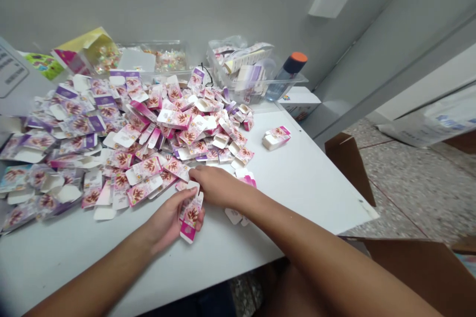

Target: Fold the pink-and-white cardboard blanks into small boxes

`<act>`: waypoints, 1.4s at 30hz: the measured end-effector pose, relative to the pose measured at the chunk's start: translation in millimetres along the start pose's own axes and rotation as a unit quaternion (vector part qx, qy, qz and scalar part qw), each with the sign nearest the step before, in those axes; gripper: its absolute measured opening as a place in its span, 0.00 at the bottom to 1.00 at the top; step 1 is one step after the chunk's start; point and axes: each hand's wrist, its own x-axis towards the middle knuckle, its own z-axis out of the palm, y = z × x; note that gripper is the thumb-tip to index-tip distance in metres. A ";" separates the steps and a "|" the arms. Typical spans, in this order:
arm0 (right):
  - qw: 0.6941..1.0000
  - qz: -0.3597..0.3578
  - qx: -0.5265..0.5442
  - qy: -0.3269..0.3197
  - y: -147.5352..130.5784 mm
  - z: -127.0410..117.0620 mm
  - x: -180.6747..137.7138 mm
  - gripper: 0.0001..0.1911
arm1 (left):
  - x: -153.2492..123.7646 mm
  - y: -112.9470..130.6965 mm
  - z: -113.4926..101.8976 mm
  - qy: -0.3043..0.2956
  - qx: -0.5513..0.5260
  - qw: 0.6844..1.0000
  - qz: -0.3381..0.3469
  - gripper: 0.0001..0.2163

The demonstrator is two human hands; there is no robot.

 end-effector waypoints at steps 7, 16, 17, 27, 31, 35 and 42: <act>1.000 -0.003 -0.005 0.004 -0.4 0.8 2.4 0.06 | -0.3 1.8 3.5 0.020 -0.012 1.000 0.003 0.11; 0.998 0.006 -0.030 0.053 6.9 5.4 3.8 0.05 | -3.1 5.3 3.9 -0.001 -0.024 1.000 -0.011 0.13; 0.998 0.010 -0.034 0.059 6.8 5.8 4.5 0.05 | -3.7 5.6 4.4 -0.011 -0.026 1.000 -0.006 0.14; 0.996 0.005 -0.068 0.050 7.1 1.9 5.2 0.06 | -9.7 2.7 -0.4 -0.180 -0.067 0.980 0.046 0.18; 0.997 0.002 -0.068 0.041 5.0 -4.7 1.2 0.16 | -11.4 0.3 -6.4 -0.273 -0.078 0.957 0.060 0.18; 0.999 0.020 -0.041 0.027 1.9 -29.5 -12.6 0.16 | -12.6 0.9 -5.1 -0.272 -0.077 0.955 0.088 0.18; 0.995 0.027 0.027 0.094 -6.4 -75.1 -43.9 0.18 | -9.5 2.4 0.5 -0.149 -0.047 0.982 0.105 0.15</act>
